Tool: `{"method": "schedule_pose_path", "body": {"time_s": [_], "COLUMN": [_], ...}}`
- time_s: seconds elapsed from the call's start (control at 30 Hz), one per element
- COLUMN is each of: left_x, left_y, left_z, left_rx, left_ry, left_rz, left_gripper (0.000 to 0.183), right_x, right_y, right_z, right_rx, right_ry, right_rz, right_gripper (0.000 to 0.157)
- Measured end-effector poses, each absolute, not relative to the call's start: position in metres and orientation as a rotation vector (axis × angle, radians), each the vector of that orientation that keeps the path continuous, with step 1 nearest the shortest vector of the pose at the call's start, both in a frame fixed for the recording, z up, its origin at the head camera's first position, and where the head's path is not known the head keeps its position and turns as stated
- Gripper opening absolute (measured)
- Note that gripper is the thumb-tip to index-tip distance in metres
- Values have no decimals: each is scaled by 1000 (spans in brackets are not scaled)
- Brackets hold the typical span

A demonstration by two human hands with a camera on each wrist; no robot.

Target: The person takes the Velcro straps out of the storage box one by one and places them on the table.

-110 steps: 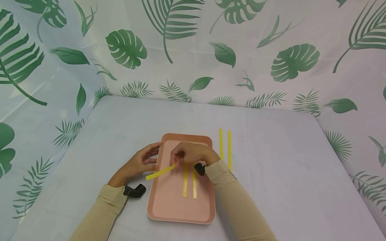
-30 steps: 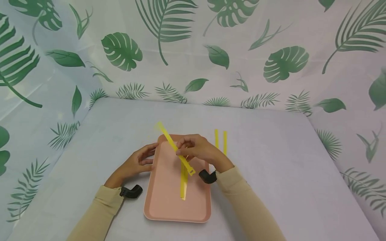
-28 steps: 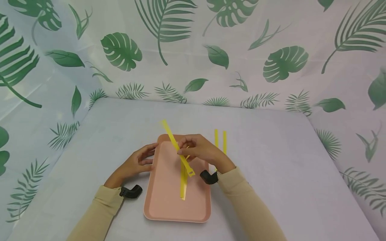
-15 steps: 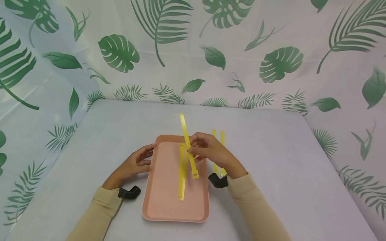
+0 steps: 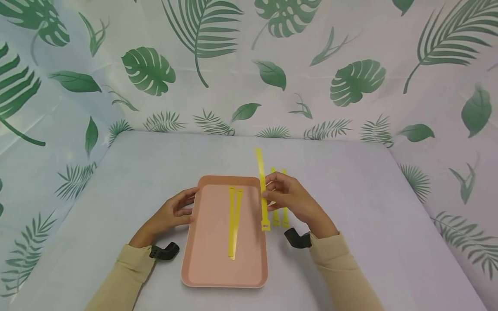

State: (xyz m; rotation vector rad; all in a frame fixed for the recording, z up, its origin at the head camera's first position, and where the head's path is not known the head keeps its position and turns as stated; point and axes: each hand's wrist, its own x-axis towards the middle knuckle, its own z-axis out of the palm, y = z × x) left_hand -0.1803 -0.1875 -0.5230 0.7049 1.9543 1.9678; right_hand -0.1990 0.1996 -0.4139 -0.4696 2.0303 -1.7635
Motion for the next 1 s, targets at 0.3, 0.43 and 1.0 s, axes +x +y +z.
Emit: {"method": "schedule_pose_path", "body": {"time_s": [0.3,0.43,1.0], "left_x": [-179,-179,-178], "left_y": [-188,-189,-184], "left_z": [-523,-524,-523], "left_rx": [693,702,704], "left_ry": [1988,1986,1979], "left_rz": [1956,1957,1980], "left_gripper": [84,83,84], "right_x": [-195,-194,-207], "right_y": [227,239,275], "right_z": [-419,-424,-451], "right_rx": [-418,-357,-62], "right_ry": [2036,2029,2100], "right_rz": [-1807,-1822,-1713], "right_gripper": [19,19,27]}}
